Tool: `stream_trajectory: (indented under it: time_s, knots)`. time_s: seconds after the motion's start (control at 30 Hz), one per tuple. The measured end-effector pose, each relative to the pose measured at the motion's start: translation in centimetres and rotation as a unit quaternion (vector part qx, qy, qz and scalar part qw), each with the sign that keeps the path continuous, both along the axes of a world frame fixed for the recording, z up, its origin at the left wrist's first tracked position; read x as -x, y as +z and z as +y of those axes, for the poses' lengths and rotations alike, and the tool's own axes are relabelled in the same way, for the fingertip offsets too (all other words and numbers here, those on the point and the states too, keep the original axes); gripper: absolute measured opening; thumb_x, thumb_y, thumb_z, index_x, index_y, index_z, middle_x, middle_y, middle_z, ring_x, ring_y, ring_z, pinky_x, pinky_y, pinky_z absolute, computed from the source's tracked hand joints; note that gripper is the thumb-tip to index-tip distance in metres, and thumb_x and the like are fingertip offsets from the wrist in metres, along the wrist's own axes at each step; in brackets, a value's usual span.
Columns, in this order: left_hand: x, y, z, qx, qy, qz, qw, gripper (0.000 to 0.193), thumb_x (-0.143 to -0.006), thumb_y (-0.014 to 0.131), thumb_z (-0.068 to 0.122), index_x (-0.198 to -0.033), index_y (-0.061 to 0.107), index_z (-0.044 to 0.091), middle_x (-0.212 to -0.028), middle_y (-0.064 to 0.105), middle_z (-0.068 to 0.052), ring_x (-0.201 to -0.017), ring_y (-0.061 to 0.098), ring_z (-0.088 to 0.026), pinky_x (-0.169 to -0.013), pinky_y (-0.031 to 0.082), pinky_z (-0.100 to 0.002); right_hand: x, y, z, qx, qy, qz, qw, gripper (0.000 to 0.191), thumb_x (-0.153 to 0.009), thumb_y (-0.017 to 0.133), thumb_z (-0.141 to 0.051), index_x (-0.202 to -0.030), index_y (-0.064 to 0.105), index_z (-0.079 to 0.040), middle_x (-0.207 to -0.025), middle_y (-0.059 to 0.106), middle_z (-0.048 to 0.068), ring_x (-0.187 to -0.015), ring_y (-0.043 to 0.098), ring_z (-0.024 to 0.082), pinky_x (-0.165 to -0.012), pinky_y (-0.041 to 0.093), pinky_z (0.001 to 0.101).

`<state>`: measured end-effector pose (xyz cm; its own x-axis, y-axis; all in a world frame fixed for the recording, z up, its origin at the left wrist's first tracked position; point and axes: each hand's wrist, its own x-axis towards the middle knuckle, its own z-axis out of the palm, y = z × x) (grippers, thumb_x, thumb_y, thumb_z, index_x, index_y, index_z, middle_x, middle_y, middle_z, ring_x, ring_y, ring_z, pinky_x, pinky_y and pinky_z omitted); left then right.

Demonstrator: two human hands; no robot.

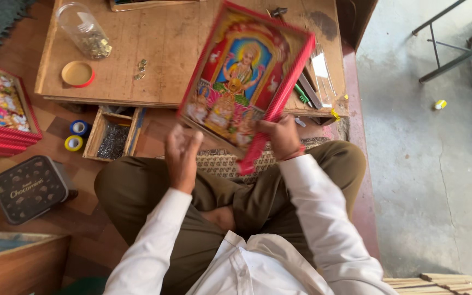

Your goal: The person sits on the floor and assembles a wooden picture frame by applying red patterned tape to the edges. They handle the frame, tape, and a thin wire, securing the tape around the perimeter and adjusting the wire.

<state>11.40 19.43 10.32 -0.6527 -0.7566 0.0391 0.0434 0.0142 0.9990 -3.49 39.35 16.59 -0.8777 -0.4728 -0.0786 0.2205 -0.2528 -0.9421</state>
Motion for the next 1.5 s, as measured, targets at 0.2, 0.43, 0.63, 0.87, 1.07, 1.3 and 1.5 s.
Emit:
stream_trajectory:
  time_s: [0.2, 0.43, 0.63, 0.87, 1.07, 1.3, 1.5]
  knots:
    - [4.0, 0.2, -0.5, -0.141, -0.140, 0.114, 0.973, 0.078, -0.082, 0.086, 0.038, -0.142, 0.052, 0.002, -0.137, 0.060, -0.021, -0.128, 0.057, -0.030, -0.114, 0.043, -0.047, 1.9, 8.0, 1.3, -0.350, 0.117, 0.324, 0.871, 0.018, -0.078, 0.082, -0.007, -0.095, 0.078, -0.003, -0.072, 0.073, 0.011, -0.062, 0.066, 0.019, -0.059, 0.057, 0.0356]
    - [3.5, -7.4, 2.4, -0.416, -0.169, -0.041, 0.892, 0.062, -0.086, 0.077, 0.035, -0.137, 0.060, 0.007, -0.144, 0.058, -0.008, -0.131, 0.052, -0.026, -0.110, 0.042, -0.049, 3.2, 7.0, -2.9, -0.616, 0.300, 0.466, 0.560, 0.017, -0.094, 0.062, -0.016, -0.099, 0.077, -0.017, -0.075, 0.074, 0.004, -0.066, 0.072, 0.023, -0.056, 0.060, 0.0401]
    - [1.8, -3.0, 3.7, 0.025, -0.157, -0.059, 0.986, 0.046, -0.089, 0.079, 0.024, -0.129, 0.064, 0.006, -0.134, 0.067, -0.009, -0.127, 0.067, -0.029, -0.108, 0.054, -0.044, 3.9, 3.8, -5.6, -0.583, 0.292, 0.607, 0.455, 0.035, -0.075, 0.069, -0.012, -0.108, 0.078, -0.022, -0.084, 0.076, 0.007, -0.078, 0.073, 0.029, -0.066, 0.059, 0.0420]
    - [3.3, 6.8, -0.4, 0.553, -0.067, 0.020, 0.830, 0.042, -0.080, 0.079, 0.021, -0.116, 0.070, 0.002, -0.122, 0.071, -0.015, -0.108, 0.070, -0.034, -0.107, 0.035, -0.053, 4.8, 2.8, -5.8, -0.601, 0.300, 0.560, 0.485, 0.029, -0.079, 0.073, -0.021, -0.107, 0.078, -0.026, -0.086, 0.075, 0.010, -0.082, 0.073, 0.032, -0.073, 0.058, 0.0453]
    - [7.1, 7.8, -1.9, 0.407, -0.234, -0.167, 0.867, 0.012, -0.090, 0.077, 0.019, -0.082, 0.077, 0.009, -0.077, 0.075, -0.008, -0.075, 0.070, -0.026, -0.093, 0.041, -0.047, 5.4, 2.8, -5.9, -0.613, 0.312, 0.545, 0.479, 0.027, -0.078, 0.076, -0.024, -0.105, 0.078, -0.025, -0.087, 0.075, 0.010, -0.083, 0.073, 0.032, -0.075, 0.058, 0.0450]
    - [8.3, 6.0, -2.0, 0.395, -0.184, -0.127, 0.891, 0.014, -0.082, 0.076, 0.006, -0.069, 0.075, 0.009, -0.071, 0.075, -0.009, -0.070, 0.069, -0.026, -0.083, 0.040, -0.043, 5.9, 2.8, -3.7, -0.454, 0.255, 0.474, 0.710, 0.039, -0.070, 0.090, -0.034, -0.100, 0.079, -0.012, -0.087, 0.077, 0.010, -0.074, 0.074, 0.022, -0.069, 0.059, 0.0377]
    - [9.1, 5.7, -1.8, 0.397, -0.186, -0.145, 0.887, 0.017, -0.083, 0.072, 0.001, -0.068, 0.074, 0.010, -0.072, 0.076, -0.006, -0.070, 0.070, -0.024, -0.081, 0.038, -0.043, 4.3, 1.6, -3.0, -0.412, 0.124, 0.379, 0.819, 0.022, -0.085, 0.084, -0.026, -0.090, 0.079, -0.005, -0.075, 0.074, 0.012, -0.065, 0.068, 0.018, -0.060, 0.051, 0.0347]
